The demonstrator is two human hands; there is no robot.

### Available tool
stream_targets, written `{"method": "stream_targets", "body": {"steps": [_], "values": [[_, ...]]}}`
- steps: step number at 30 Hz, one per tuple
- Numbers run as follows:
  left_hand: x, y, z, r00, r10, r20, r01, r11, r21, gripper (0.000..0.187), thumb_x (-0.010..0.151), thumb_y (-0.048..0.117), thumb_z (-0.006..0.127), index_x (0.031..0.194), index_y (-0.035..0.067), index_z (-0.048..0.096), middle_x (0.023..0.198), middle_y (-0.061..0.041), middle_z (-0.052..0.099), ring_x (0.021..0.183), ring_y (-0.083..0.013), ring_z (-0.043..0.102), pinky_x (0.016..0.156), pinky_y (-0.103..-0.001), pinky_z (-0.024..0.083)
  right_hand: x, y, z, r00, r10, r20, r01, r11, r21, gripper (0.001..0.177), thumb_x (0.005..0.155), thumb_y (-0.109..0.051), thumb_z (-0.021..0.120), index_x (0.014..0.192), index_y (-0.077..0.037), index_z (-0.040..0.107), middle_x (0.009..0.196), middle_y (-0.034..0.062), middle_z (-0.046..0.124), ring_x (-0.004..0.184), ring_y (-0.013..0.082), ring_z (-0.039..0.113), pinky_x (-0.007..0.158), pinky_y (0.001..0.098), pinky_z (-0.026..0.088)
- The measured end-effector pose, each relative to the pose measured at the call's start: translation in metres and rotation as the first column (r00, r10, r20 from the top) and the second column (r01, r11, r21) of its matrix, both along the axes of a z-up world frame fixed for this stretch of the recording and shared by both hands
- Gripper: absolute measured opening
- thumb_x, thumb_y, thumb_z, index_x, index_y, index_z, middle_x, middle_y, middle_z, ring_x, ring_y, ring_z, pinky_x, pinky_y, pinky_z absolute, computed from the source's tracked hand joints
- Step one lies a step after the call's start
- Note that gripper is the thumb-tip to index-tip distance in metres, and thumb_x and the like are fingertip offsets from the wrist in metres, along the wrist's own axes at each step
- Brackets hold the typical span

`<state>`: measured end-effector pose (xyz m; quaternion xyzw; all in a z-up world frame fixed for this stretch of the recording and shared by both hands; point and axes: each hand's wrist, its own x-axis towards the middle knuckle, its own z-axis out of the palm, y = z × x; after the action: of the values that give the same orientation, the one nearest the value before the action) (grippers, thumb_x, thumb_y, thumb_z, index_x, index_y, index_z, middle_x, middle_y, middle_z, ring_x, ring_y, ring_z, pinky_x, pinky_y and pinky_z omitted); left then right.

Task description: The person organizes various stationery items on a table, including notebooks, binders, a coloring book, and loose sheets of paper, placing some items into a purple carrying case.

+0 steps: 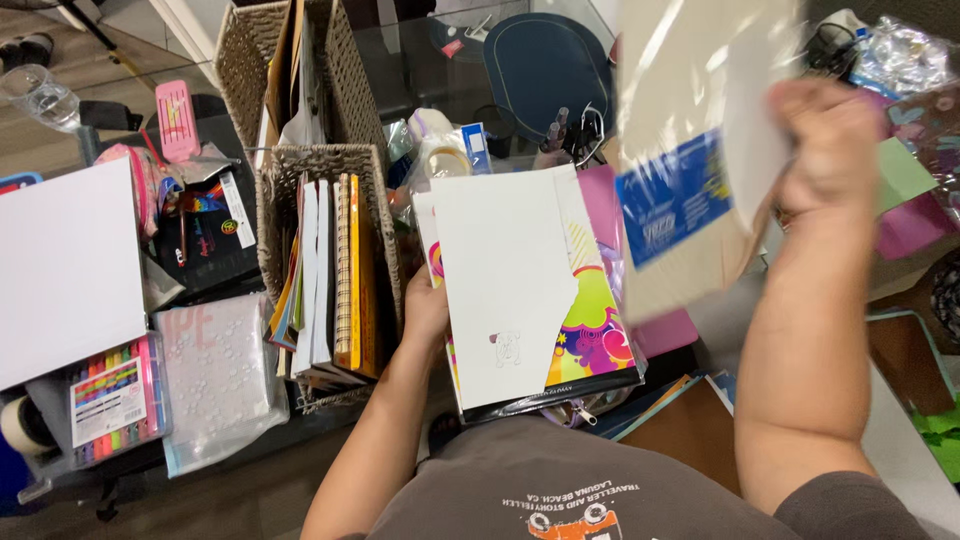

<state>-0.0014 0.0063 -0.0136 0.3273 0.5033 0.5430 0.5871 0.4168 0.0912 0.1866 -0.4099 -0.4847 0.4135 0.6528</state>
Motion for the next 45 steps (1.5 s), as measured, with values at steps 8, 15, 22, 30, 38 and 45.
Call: {"method": "stream_targets", "body": {"steps": [8, 15, 22, 30, 38, 45], "values": [[-0.003, 0.001, 0.012, 0.993, -0.043, 0.114, 0.037, 0.998, 0.057, 0.027, 0.092, 0.012, 0.073, 0.116, -0.001, 0.066, 0.104, -0.011, 0.076, 0.087, -0.0167, 0.074, 0.076, -0.031, 0.061, -0.002, -0.035, -0.131, 0.985, -0.171, 0.039, 0.175, 0.954, -0.243, 0.015, 0.097, -0.007, 0.08, 0.109, 0.001, 0.074, 0.102, 0.0074, 0.074, 0.086, 0.0141, 0.069, 0.08, 0.0297, 0.056], [-0.005, 0.005, 0.0, 0.962, -0.096, 0.255, 0.126, 0.987, -0.102, 0.028, 0.096, 0.012, 0.064, 0.118, -0.004, 0.068, 0.102, -0.02, 0.075, 0.082, -0.0254, 0.074, 0.066, -0.038, 0.063, 0.107, -0.099, -0.128, 0.916, -0.402, -0.014, 0.401, 0.916, -0.012, 0.013, 0.106, -0.004, 0.082, 0.109, 0.002, 0.072, 0.108, 0.0116, 0.076, 0.091, 0.0181, 0.073, 0.088, 0.0326, 0.062], [0.003, 0.018, -0.008, 0.766, -0.425, 0.483, 0.339, 0.905, 0.259, 0.035, 0.094, 0.011, 0.063, 0.125, -0.005, 0.065, 0.11, -0.017, 0.075, 0.091, -0.0244, 0.076, 0.075, -0.039, 0.064, 0.051, -0.083, -0.13, 0.95, -0.298, 0.091, 0.296, 0.955, 0.037, 0.016, 0.096, -0.002, 0.085, 0.106, 0.002, 0.072, 0.098, 0.0056, 0.072, 0.084, 0.0093, 0.065, 0.082, 0.0221, 0.054], [0.028, 0.038, -0.005, 0.952, -0.24, 0.19, 0.234, 0.971, 0.052, 0.029, 0.092, 0.004, 0.071, 0.118, -0.008, 0.066, 0.103, -0.016, 0.074, 0.085, -0.0233, 0.073, 0.072, -0.036, 0.061, -0.05, -0.105, -0.084, 0.787, -0.244, 0.567, 0.28, 0.96, 0.024, 0.011, 0.096, -0.005, 0.08, 0.1, 0.004, 0.074, 0.093, 0.0034, 0.07, 0.086, 0.0077, 0.06, 0.076, 0.0216, 0.05], [0.036, 0.03, 0.011, 0.996, -0.084, 0.03, 0.081, 0.994, 0.079, 0.066, 0.089, -0.004, 0.068, 0.135, 0.031, 0.035, 0.112, -0.014, 0.072, 0.086, -0.0244, 0.073, 0.065, -0.037, 0.058, -0.06, -0.103, -0.09, 0.988, -0.093, -0.124, 0.074, 0.986, -0.148, 0.012, 0.094, -0.004, 0.078, 0.101, 0.0, 0.07, 0.094, 0.0059, 0.073, 0.08, 0.0117, 0.068, 0.077, 0.0252, 0.057], [0.01, 0.042, -0.01, 0.876, -0.224, 0.427, 0.184, 0.974, 0.134, 0.018, 0.098, 0.001, 0.05, 0.107, 0.004, 0.065, 0.106, -0.012, 0.067, 0.097, -0.0181, 0.064, 0.085, -0.031, 0.054, -0.064, -0.073, -0.085, 0.965, 0.011, -0.261, -0.056, 0.985, -0.163, 0.012, 0.099, -0.007, 0.074, 0.106, 0.002, 0.069, 0.099, 0.0092, 0.073, 0.083, 0.015, 0.07, 0.079, 0.0285, 0.059]]}}
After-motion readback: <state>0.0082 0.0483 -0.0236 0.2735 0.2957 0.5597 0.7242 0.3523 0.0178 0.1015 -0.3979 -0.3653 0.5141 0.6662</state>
